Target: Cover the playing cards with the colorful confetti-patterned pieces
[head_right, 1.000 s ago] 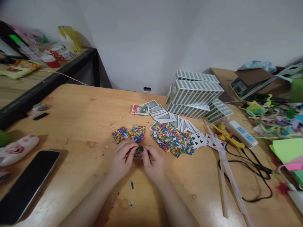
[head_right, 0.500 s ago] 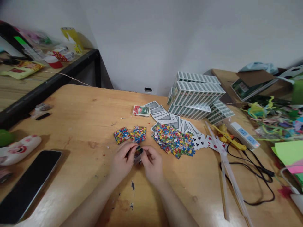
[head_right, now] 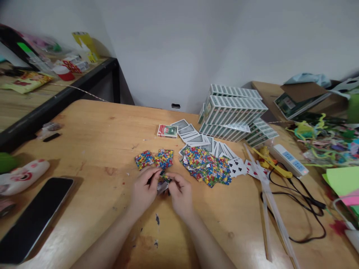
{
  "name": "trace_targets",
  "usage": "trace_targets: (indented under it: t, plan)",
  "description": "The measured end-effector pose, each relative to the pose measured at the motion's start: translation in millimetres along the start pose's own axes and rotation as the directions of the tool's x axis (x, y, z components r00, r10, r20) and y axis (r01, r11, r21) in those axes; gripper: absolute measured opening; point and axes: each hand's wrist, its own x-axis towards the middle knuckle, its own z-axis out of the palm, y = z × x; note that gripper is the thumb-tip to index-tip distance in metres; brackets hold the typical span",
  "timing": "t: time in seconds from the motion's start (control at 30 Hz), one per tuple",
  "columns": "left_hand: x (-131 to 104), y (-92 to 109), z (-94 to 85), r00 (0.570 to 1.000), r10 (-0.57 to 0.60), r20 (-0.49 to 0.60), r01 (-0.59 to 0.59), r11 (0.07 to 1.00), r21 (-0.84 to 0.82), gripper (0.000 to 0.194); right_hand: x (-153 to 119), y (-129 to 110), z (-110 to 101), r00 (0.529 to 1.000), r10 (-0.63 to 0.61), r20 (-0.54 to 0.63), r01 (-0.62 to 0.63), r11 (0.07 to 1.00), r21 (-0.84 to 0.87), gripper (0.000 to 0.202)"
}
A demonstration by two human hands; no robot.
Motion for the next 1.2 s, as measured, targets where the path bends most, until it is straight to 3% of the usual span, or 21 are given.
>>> trace_targets:
  t: [0.23, 0.33, 0.43, 0.53, 0.77, 0.97, 1.2]
  plan:
    - [0.2, -0.4, 1.0, 0.998, -0.063, -0.011, 0.062, 0.996, -0.059, 0.014, 2.6, 2.9, -5.8, 0.999, -0.047, 0.013, 0.047, 0.998, -0.042, 0.022]
    - [1.8, -2.8, 2.8, 0.981, -0.19, -0.049, 0.181, 0.973, -0.145, 0.014, 4.0, 1.6, -7.9, 0.995, -0.035, 0.095, 0.026, 0.996, 0.09, 0.02]
    - [5.0, -4.9, 4.5, 0.928, -0.365, -0.067, 0.336, 0.904, -0.265, 0.015, 4.9, -0.6, -5.2, 0.982, -0.005, 0.19, -0.029, 0.984, 0.178, 0.021]
    - [8.2, -5.4, 4.0, 0.903, -0.428, -0.038, 0.391, 0.856, -0.339, 0.018, 6.3, -1.5, -1.4, 0.987, 0.037, 0.159, -0.062, 0.986, 0.155, 0.019]
    - [11.3, -4.3, -5.7, 0.962, -0.172, 0.213, 0.221, 0.948, -0.231, 0.021, 11.9, -2.5, -6.9, 0.999, 0.041, 0.027, -0.044, 0.991, 0.126, 0.021]
    - [11.2, -6.5, -9.5, 0.974, -0.159, 0.162, 0.186, 0.968, -0.166, 0.02, 11.4, -4.9, -6.7, 0.995, 0.037, 0.089, -0.048, 0.991, 0.124, 0.021]
    - [14.0, -9.3, -14.3, 0.948, -0.117, 0.295, 0.149, 0.985, -0.085, 0.023, 12.8, -4.8, -7.7, 0.997, 0.02, 0.072, -0.029, 0.992, 0.119, 0.022]
